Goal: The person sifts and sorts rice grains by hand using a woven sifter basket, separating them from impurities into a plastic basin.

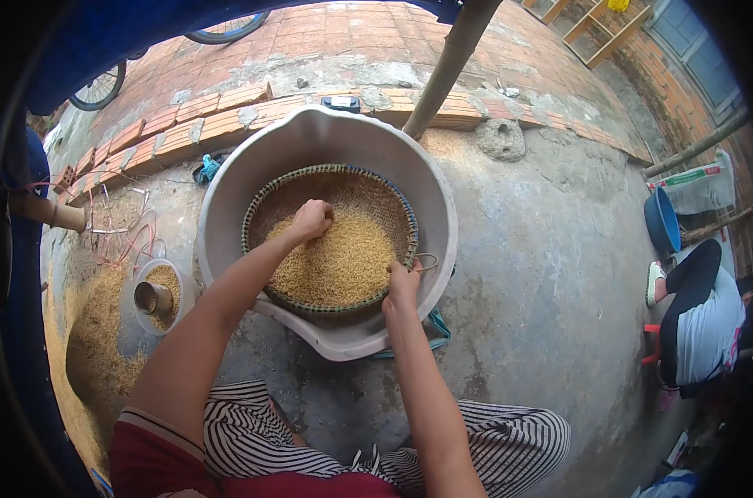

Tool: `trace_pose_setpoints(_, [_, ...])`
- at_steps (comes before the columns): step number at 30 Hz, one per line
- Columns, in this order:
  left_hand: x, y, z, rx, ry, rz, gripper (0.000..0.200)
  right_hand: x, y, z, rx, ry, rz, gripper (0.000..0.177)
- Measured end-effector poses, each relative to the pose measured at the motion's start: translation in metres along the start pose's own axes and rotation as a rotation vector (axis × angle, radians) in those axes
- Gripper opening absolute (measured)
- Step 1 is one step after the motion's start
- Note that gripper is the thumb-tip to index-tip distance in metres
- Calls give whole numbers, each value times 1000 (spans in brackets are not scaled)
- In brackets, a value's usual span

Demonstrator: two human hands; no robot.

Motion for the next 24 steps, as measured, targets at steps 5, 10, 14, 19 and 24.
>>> trace_pose_setpoints(5, [14, -11, -6, 217, -214, -427, 9, -2, -6, -5, -31, 1, -37, 70])
trace_pose_setpoints(10, [38, 8, -26, 105, -422, -869, 10, 5, 2, 11, -32, -109, -70, 69])
trace_pose_setpoints(14, [50, 12, -46, 106, -461, -812, 10, 1, 0, 18, -24, -152, -57, 67])
trace_pose_setpoints(19, [52, 18, -61, 37, -522, -526, 10, -2, 0, 21, -48, -155, -45, 67])
trace_pose_setpoints(24, [142, 50, -78, -200, -355, -580, 15, -3, 0, 22, -61, -157, -26, 62])
Point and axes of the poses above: each hand's wrist, its own z-axis towards the middle knuckle, its own x-axis out of the back of the hand, y = z × x, the point moved 6 cm from there along z, towards the middle knuckle, and after that the axes turned 12 degrees about -y, right-handed, at the moved point
